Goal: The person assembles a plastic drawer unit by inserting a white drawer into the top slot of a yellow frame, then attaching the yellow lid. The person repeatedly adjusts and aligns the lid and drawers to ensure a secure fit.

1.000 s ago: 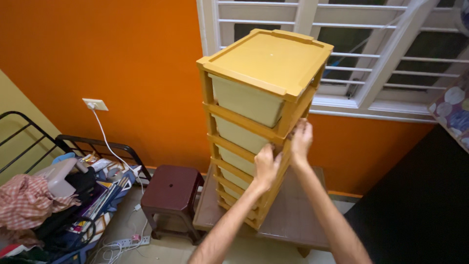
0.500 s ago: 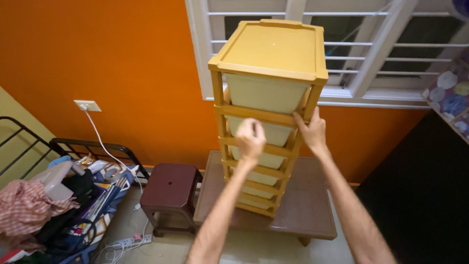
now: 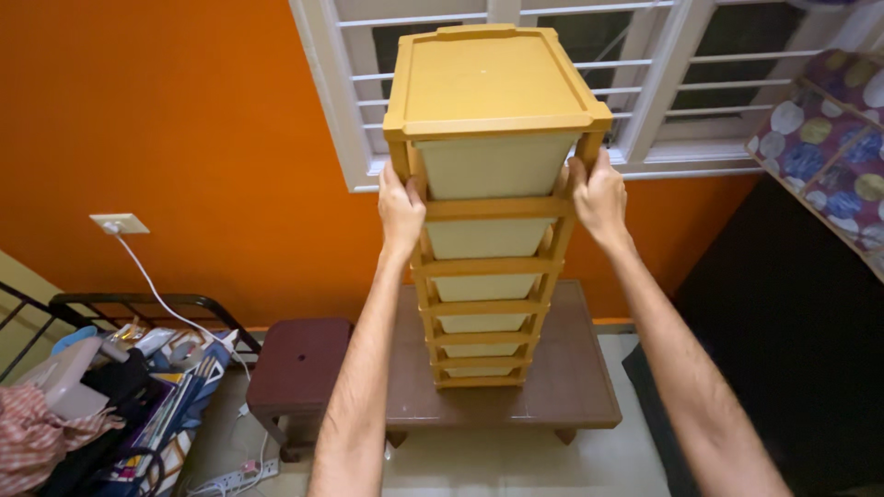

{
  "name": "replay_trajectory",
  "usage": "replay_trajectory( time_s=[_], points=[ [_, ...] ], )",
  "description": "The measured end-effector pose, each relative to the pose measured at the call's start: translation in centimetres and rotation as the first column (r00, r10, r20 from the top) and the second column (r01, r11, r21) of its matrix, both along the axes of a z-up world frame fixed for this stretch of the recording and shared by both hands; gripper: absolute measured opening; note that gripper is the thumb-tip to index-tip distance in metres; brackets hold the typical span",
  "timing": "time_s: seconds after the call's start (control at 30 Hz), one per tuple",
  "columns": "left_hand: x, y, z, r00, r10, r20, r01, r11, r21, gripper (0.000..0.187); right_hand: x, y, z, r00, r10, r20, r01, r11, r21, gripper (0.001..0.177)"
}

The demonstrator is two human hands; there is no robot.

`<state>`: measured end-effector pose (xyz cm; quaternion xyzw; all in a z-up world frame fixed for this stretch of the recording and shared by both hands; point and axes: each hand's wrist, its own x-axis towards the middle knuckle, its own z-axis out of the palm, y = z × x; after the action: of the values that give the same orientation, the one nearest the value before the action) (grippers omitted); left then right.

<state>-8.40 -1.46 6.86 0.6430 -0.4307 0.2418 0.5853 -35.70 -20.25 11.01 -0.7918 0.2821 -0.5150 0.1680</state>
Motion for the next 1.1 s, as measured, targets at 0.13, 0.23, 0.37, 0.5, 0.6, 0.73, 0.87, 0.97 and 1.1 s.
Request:
replay_trajectory(
  time_s=[0.13,0.23,0.37,0.5,0.6,0.73,0.87,0.97,1.1],
  points=[
    [0.2,-0.2,-0.1,1.000,0.014,-0.017,-0.015,1.000,-0.007,0.047,0.9,-0.1,-0.3,0.974,-0.212,-0.085,0.198,0.970,-0.144,0.032],
    [-0.3,-0.1,0.0,1.000,0.020,-0.024,-0.020,1.000,-0.017,0.047,1.4,-0.1,-0.7,0.969,-0.241,-0.057,0.226,0.955,-0.192,0.035],
    [-0.7,-0.4,0.3,1.000,0.022,-0.017,-0.023,0.998,-0.055,0.049,1.5,0.2,-0.6,0.973,-0.229,-0.024,0.224,0.965,-0.140,0.034],
    [-1.0,0.7,-0.6,0.995,-0.039,-0.089,0.039,0.999,-0.004,0.048,0.7,1.0,-0.7,0.978,-0.184,-0.094,0.182,0.983,-0.032,0.034],
    [-2.0,2.3,-2.8,0.993,-0.111,-0.039,0.111,0.994,-0.004,0.042,-0.4,1.9,-2.8,0.995,0.099,0.016,-0.100,0.987,0.128,0.033],
    [-2.8,3.6,-6.4,0.962,-0.158,-0.225,0.172,0.984,0.048,0.053,-0.9,2.6,-8.1,0.970,0.225,0.098,-0.233,0.968,0.092,0.037],
    [-1.9,3.3,-8.5,0.965,0.049,-0.259,0.028,0.958,0.285,0.043,-0.2,1.1,-12.1,0.996,0.087,-0.014,-0.084,0.989,0.125,0.026],
    [-1.5,2.8,-9.0,0.966,0.066,-0.250,0.002,0.964,0.266,0.037,0.4,0.4,-13.3,0.999,0.038,0.007,-0.038,0.999,0.022,0.025],
    [-2.4,2.9,-10.1,0.985,0.037,-0.167,-0.015,0.991,0.130,0.038,0.4,0.7,-14.0,0.998,0.033,0.059,-0.029,0.996,-0.081,0.025]
  ],
)
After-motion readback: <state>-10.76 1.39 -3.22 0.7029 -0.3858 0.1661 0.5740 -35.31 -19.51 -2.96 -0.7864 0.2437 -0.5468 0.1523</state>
